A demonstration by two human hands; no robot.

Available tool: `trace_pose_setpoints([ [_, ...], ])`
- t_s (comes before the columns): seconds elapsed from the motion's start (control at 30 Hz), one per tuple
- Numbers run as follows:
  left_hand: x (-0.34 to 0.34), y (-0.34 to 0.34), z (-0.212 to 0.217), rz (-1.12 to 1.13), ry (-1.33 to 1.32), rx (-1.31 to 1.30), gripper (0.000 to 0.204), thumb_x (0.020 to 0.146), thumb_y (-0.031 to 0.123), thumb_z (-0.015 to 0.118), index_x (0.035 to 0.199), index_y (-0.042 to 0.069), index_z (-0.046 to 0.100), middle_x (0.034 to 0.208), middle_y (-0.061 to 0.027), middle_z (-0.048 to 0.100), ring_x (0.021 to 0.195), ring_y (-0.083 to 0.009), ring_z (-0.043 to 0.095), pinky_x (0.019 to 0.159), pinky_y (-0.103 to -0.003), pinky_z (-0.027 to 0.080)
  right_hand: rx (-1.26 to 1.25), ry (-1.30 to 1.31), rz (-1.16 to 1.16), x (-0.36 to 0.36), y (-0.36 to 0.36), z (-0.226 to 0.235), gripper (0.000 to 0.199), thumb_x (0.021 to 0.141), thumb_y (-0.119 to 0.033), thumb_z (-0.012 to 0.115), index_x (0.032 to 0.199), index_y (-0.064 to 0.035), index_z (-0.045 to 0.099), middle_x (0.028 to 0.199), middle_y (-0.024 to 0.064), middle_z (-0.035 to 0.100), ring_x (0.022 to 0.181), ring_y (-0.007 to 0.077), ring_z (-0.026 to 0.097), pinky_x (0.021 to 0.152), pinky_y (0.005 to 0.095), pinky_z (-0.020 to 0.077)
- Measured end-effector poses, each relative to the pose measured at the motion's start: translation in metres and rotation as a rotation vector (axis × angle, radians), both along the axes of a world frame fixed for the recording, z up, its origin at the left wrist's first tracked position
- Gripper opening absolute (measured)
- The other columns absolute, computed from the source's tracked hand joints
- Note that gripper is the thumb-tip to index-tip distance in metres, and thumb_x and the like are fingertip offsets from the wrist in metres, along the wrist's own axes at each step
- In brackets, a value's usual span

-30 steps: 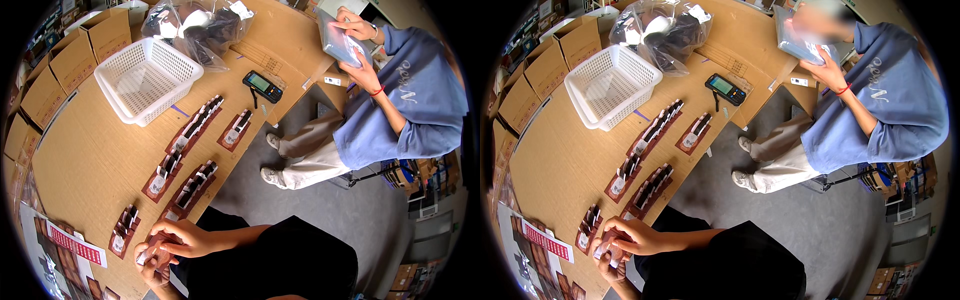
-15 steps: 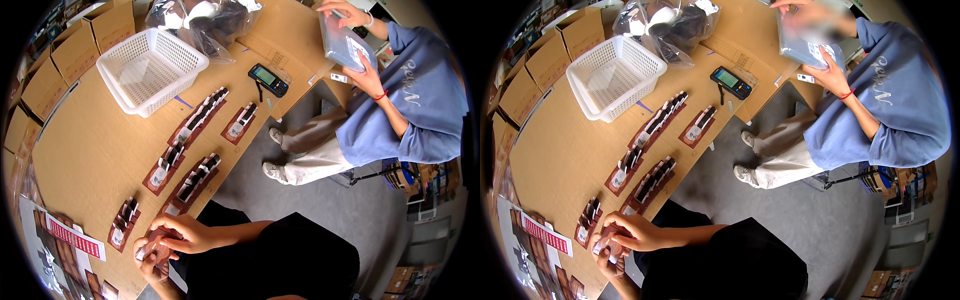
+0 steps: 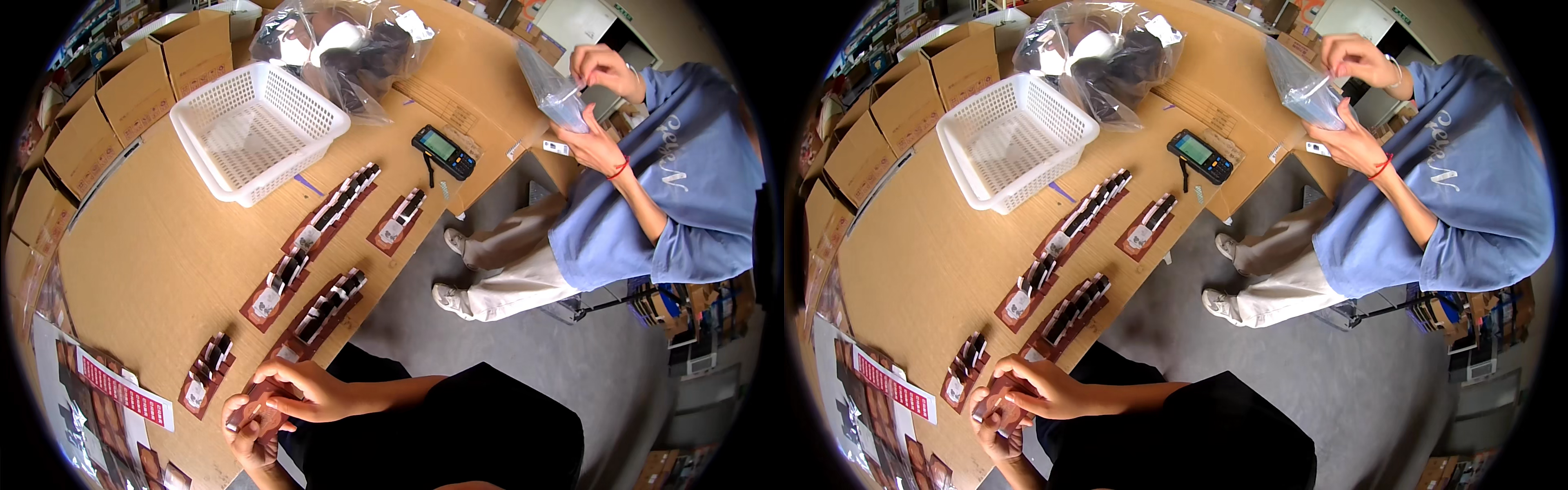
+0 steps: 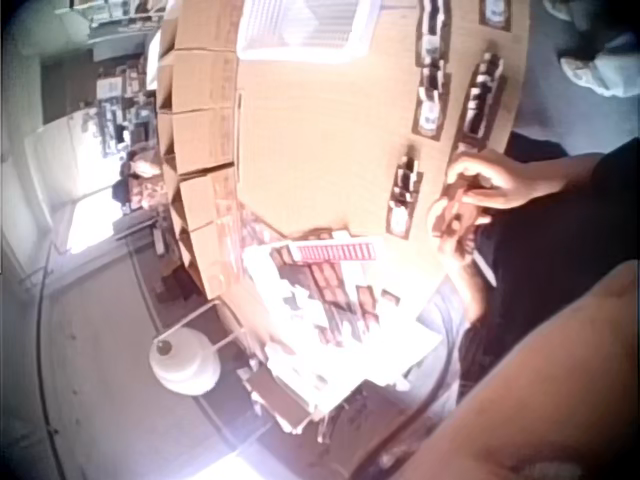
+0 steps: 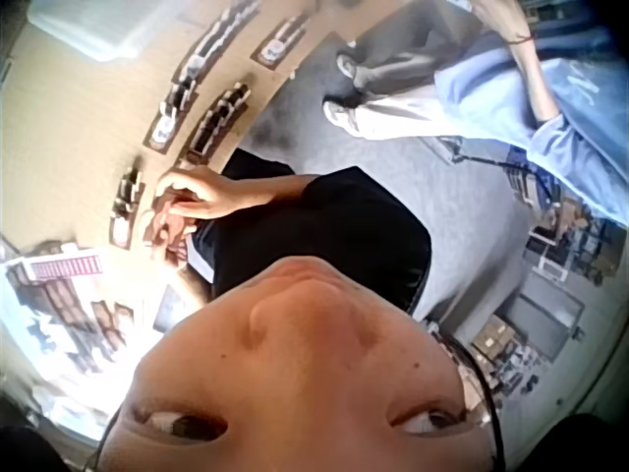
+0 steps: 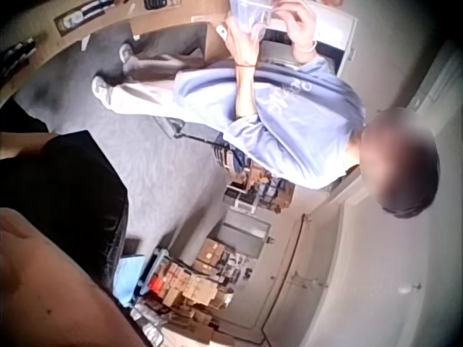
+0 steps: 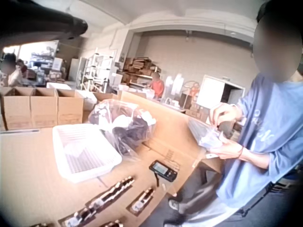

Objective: The person folds small rectangular cardboard pieces into U-shaped holders and places them on a table. They repeatedly pick up flat pieces, fold them, and arrange them in rows. Later, they handle a stack of larger flat cardboard sheets and place them into a plastic bag.

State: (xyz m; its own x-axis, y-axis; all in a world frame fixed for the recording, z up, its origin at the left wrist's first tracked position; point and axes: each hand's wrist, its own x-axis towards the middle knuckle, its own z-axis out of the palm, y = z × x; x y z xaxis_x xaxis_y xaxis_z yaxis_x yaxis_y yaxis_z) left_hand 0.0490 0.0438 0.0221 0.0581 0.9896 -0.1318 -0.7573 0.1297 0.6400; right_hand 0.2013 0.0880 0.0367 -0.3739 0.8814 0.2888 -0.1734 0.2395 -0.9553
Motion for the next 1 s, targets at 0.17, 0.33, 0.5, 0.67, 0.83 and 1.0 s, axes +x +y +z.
trace_pose_setpoints([
  [0.17,0.0023,0.0000,0.0012,-0.003,-0.023,0.000,0.044,0.069,0.003,0.057,0.109,-0.002,0.040,0.095,-0.0294,0.052,0.070,-0.0354,0.060,0.051,-0.040,0.056,-0.001,-0.029,0.016,0.0031,-0.0001,0.0038,0.027,0.076,-0.003,0.052,0.101,-0.0028,0.041,0.070,0.0095,0.051,0.058,0.0174,0.053,0.052,0.0271,0.0398],
  [0.33,0.0026,-0.0001,0.0016,-0.008,-0.035,0.008,0.044,0.069,0.002,0.056,0.110,-0.002,0.039,0.095,-0.0292,0.052,0.071,-0.0357,0.060,0.052,-0.040,0.056,0.025,-0.035,-0.014,0.0018,-0.0012,0.0009,0.028,0.076,-0.004,0.052,0.101,-0.0023,0.041,0.071,0.0096,0.051,0.059,0.0175,0.053,0.052,0.0272,0.0398],
  [0.5,0.0021,-0.0012,-0.0008,0.002,-0.028,0.002,0.044,0.070,0.002,0.056,0.110,-0.002,0.039,0.095,-0.0290,0.052,0.071,-0.0355,0.060,0.052,-0.040,0.056,0.020,-0.037,-0.007,0.0020,-0.0020,0.0004,0.028,0.076,-0.004,0.052,0.102,-0.0022,0.041,0.071,0.0095,0.050,0.059,0.0176,0.053,0.053,0.0271,0.0399],
  [0.67,0.0013,-0.0007,-0.0008,-0.003,-0.022,0.005,0.044,0.069,0.002,0.054,0.110,-0.003,0.039,0.095,-0.0292,0.052,0.072,-0.0360,0.060,0.052,-0.041,0.056,0.017,-0.031,-0.005,0.0015,-0.0022,-0.0015,0.030,0.076,-0.005,0.053,0.104,-0.0023,0.041,0.071,0.0100,0.050,0.059,0.0171,0.052,0.053,0.0267,0.0399],
  [0.83,0.0052,0.0035,0.0065,0.001,-0.034,-0.043,0.046,0.068,0.002,0.054,0.110,-0.004,0.038,0.094,-0.0294,0.052,0.073,-0.0365,0.060,0.053,-0.042,0.056,0.027,-0.035,0.024,0.0037,0.0053,-0.0027,0.033,0.076,-0.006,0.054,0.106,-0.0033,0.041,0.067,0.0080,0.054,0.057,0.0155,0.054,0.052,0.0249,0.0407],
  [1.0,0.0046,0.0037,0.0077,-0.010,-0.009,-0.054,0.045,0.067,0.003,0.056,0.109,-0.004,0.040,0.092,-0.0288,0.054,0.072,-0.0354,0.061,0.052,-0.040,0.056,-0.012,-0.096,0.018,0.0040,0.0027,-0.0031,0.030,0.077,-0.007,0.053,0.105,-0.0039,0.043,0.070,0.0089,0.055,0.061,0.0179,0.057,0.055,0.0264,0.0427],
])
